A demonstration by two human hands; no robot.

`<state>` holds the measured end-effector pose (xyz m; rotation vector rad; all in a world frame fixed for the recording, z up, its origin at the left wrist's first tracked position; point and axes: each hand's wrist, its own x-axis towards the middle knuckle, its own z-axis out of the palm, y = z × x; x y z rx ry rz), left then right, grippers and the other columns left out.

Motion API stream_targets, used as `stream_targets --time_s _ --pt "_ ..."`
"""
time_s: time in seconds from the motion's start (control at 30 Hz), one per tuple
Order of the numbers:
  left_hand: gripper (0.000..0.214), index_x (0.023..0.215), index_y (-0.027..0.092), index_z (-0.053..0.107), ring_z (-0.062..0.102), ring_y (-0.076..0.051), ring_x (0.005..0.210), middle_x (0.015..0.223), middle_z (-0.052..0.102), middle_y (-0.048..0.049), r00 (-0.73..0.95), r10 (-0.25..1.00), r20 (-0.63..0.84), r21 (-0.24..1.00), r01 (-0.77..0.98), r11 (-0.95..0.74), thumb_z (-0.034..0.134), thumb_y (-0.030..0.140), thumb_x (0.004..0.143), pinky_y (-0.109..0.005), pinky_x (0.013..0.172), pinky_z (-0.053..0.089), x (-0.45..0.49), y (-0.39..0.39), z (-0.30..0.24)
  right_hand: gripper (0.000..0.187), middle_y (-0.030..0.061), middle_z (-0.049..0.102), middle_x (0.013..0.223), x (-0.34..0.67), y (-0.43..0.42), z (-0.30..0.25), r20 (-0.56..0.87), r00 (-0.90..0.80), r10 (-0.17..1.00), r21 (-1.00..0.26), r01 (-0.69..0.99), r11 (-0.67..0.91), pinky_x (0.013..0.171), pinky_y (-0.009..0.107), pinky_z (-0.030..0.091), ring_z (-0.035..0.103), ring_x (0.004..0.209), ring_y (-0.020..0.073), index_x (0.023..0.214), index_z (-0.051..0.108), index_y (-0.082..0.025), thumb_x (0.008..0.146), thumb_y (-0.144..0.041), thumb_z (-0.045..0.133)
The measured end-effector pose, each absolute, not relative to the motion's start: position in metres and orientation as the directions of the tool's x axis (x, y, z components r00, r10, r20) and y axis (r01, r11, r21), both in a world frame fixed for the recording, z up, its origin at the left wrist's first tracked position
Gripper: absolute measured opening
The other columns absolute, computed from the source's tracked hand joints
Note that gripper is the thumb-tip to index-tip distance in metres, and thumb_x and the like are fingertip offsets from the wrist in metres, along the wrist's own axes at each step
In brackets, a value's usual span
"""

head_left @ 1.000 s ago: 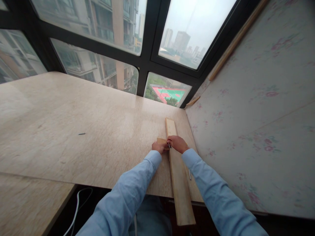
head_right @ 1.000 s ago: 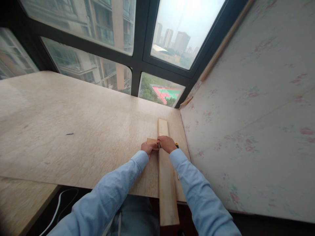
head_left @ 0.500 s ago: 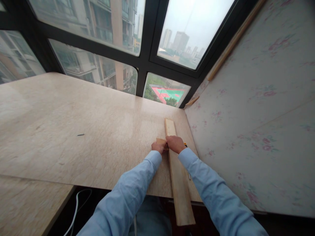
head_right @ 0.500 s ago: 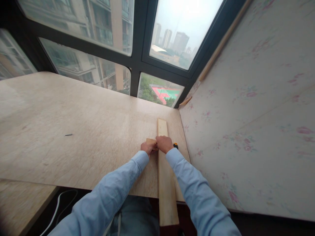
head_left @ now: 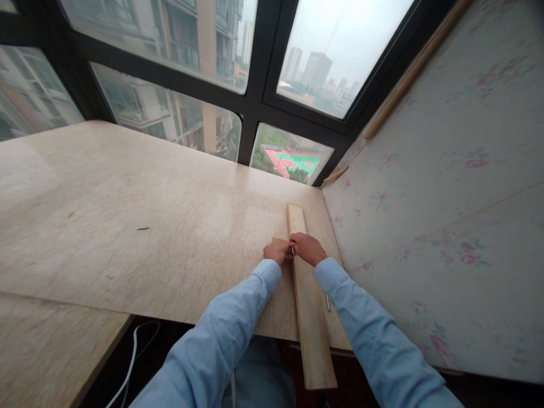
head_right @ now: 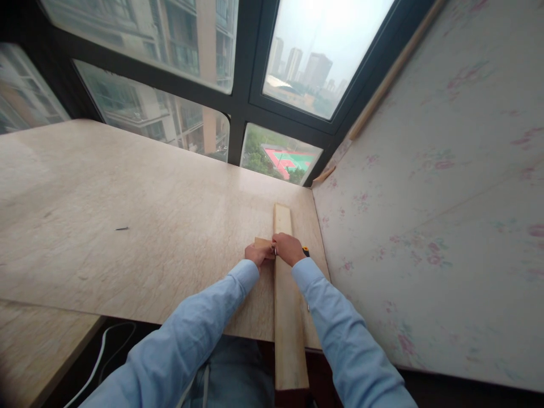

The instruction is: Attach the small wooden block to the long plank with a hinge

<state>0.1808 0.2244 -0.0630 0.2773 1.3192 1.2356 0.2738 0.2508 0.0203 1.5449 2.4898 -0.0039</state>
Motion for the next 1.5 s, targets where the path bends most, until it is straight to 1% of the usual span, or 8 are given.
stream_targets --time_s 0.2,0.5,0.73,0.93,1.03,1.17,1.33,1.5 --pt "0.028 0.081 0.015 0.062 0.069 -0.020 0.070 0.075 0.069 -0.0016 -0.224 0.793 -0.567 0.750 -0.537 0.385 0.080 0.013 0.058 -0.027 0.055 0.056 0.180 0.223 -0.061 0.020 0.0052 0.071 0.101 0.273 0.254 0.019 -0.205 -0.424 0.882 0.097 0.888 0.450 0.071 0.024 0.042 0.065 0.094 0.0170 0.094 0.068 -0.022 0.093 -0.024 0.048" --pt "0.022 0.077 0.013 0.063 0.065 -0.016 0.059 0.072 0.066 -0.0021 -0.215 0.798 -0.563 0.746 -0.549 0.378 0.078 0.013 0.061 -0.027 0.050 0.055 0.178 0.220 -0.054 0.027 0.0157 0.069 0.105 0.264 0.256 0.013 -0.225 -0.371 0.901 0.125 0.906 0.404 0.076 0.030 0.047 0.066 0.098 0.0243 0.101 0.067 -0.016 0.095 -0.029 0.044" --pt "0.027 0.078 0.012 0.062 0.065 -0.016 0.060 0.073 0.067 -0.0031 -0.186 0.775 -0.604 0.713 -0.560 0.421 0.076 0.003 0.057 -0.028 0.054 0.058 0.172 0.219 -0.051 0.036 0.0180 0.069 0.102 0.269 0.263 0.001 -0.240 -0.345 0.908 0.029 0.932 0.362 0.075 0.031 0.045 0.066 0.095 0.0246 0.095 0.067 -0.014 0.098 -0.037 0.040" --pt "0.025 0.079 0.011 0.063 0.068 -0.019 0.068 0.076 0.069 -0.0049 -0.149 0.781 -0.607 0.701 -0.563 0.438 0.072 0.000 0.059 -0.027 0.054 0.057 0.167 0.216 -0.044 0.027 0.0097 0.068 0.097 0.287 0.272 -0.002 -0.178 -0.386 0.905 -0.199 0.915 0.351 0.074 0.024 0.043 0.061 0.088 0.0155 0.102 0.063 -0.012 0.092 -0.036 0.055" --pt "0.028 0.081 0.012 0.063 0.069 -0.021 0.073 0.080 0.070 -0.0056 -0.140 0.780 -0.610 0.700 -0.557 0.447 0.075 0.001 0.057 -0.027 0.056 0.058 0.166 0.215 -0.044 0.021 0.0033 0.067 0.089 0.294 0.276 -0.005 -0.192 -0.446 0.874 -0.319 0.871 0.374 0.076 0.020 0.042 0.059 0.085 0.0116 0.101 0.067 -0.014 0.085 -0.027 0.064" --pt "0.031 0.085 0.012 0.063 0.070 -0.022 0.074 0.082 0.070 -0.0066 -0.121 0.778 -0.616 0.697 -0.544 0.467 0.074 0.000 0.058 -0.028 0.057 0.058 0.164 0.216 -0.046 0.023 0.0017 0.066 0.080 0.296 0.283 -0.008 -0.239 -0.455 0.858 -0.424 0.843 0.330 0.070 0.020 0.043 0.058 0.076 0.0111 0.100 0.070 -0.012 0.080 -0.023 0.065" --pt "0.035 0.088 0.012 0.062 0.069 -0.022 0.072 0.083 0.070 -0.0067 -0.105 0.776 -0.622 0.685 -0.554 0.474 0.074 0.000 0.057 -0.028 0.059 0.058 0.163 0.217 -0.047 0.029 -0.0007 0.062 0.063 0.288 0.296 -0.007 -0.376 -0.390 0.841 -0.464 0.864 0.193 0.054 0.018 0.041 0.054 0.059 0.0096 0.097 0.072 -0.009 0.072 -0.023 0.069" --pt "0.033 0.087 0.011 0.062 0.068 -0.021 0.066 0.076 0.069 -0.0049 -0.106 0.765 -0.635 0.678 -0.551 0.486 0.072 -0.002 0.058 -0.031 0.059 0.059 0.163 0.219 -0.046 0.027 -0.0004 0.064 0.060 0.279 0.311 0.001 -0.496 -0.316 0.809 -0.413 0.905 0.100 0.052 0.018 0.040 0.052 0.054 0.0087 0.087 0.076 -0.012 0.062 -0.020 0.078"
